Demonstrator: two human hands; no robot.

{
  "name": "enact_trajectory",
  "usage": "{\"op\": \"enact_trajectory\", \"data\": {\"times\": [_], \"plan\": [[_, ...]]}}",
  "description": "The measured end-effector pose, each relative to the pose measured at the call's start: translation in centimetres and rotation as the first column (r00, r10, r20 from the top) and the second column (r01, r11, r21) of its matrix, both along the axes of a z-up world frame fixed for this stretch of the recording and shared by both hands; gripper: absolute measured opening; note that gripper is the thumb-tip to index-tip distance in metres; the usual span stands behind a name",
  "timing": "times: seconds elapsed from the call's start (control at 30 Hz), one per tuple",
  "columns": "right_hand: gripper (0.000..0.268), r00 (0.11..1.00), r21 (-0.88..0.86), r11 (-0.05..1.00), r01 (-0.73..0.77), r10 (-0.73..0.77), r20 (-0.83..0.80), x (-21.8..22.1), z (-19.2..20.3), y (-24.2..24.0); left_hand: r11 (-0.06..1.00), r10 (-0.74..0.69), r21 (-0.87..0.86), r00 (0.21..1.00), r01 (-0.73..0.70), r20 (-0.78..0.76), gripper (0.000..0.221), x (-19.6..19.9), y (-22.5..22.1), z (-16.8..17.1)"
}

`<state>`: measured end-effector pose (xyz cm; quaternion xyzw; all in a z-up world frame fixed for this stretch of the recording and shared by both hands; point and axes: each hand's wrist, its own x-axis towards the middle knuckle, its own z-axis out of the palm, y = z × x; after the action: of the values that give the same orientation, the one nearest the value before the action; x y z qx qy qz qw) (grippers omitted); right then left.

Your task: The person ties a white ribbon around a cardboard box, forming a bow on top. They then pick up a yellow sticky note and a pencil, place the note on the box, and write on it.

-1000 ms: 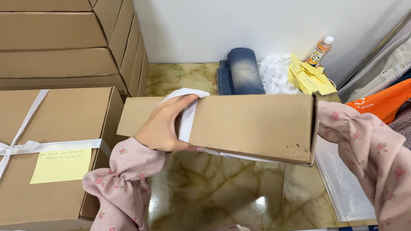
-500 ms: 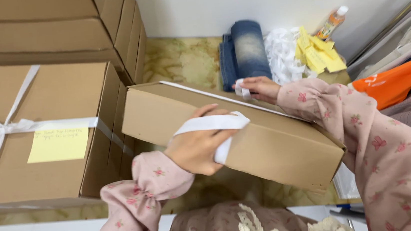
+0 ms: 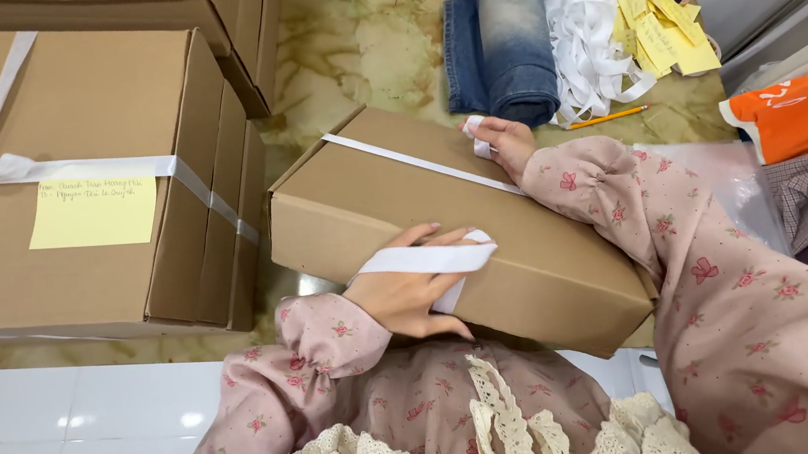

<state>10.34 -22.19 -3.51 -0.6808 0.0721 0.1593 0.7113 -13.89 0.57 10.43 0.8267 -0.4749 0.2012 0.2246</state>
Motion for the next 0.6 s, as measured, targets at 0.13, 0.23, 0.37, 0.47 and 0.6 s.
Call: {"op": "enact_trajectory", "data": {"times": [0.13,0.23,0.37,0.47,0.6], "plan": [[0.026,0.999,0.02,1.0,0.013,-0.013,0.029,-2.2,2.3,0.9,0.992,-0.005,-0.111,0.88,-0.054,-0.474,0.062,-1.0,0.1,1.8],[0.025,0.998,0.049,0.999,-0.005,0.002,0.066,-3.1,1.5,1.4,0.958,-0.103,-0.266,0.736,-0.108,-0.669,0.041,0.9,-0.5,-1.2],[0.028,0.998,0.085,0.996,0.014,-0.019,0.063,-5.0,0.0,2.3,0.921,-0.198,-0.361,0.622,-0.146,-0.758,0.04,3.2,-1.6,-8.0],[0.03,0.997,0.069,0.998,0.014,-0.019,0.079,-6.3,-0.5,2.0,0.819,-0.379,-0.503,0.397,-0.277,-0.836,0.039,3.1,-3.0,-13.3],[0.019,0.994,0.051,0.998,0.038,-0.043,0.102,-8.0,-2.2,1.2,0.659,-0.396,-0.496,0.299,-0.566,-0.868,0.04,2.1,-4.0,-16.9]]}}
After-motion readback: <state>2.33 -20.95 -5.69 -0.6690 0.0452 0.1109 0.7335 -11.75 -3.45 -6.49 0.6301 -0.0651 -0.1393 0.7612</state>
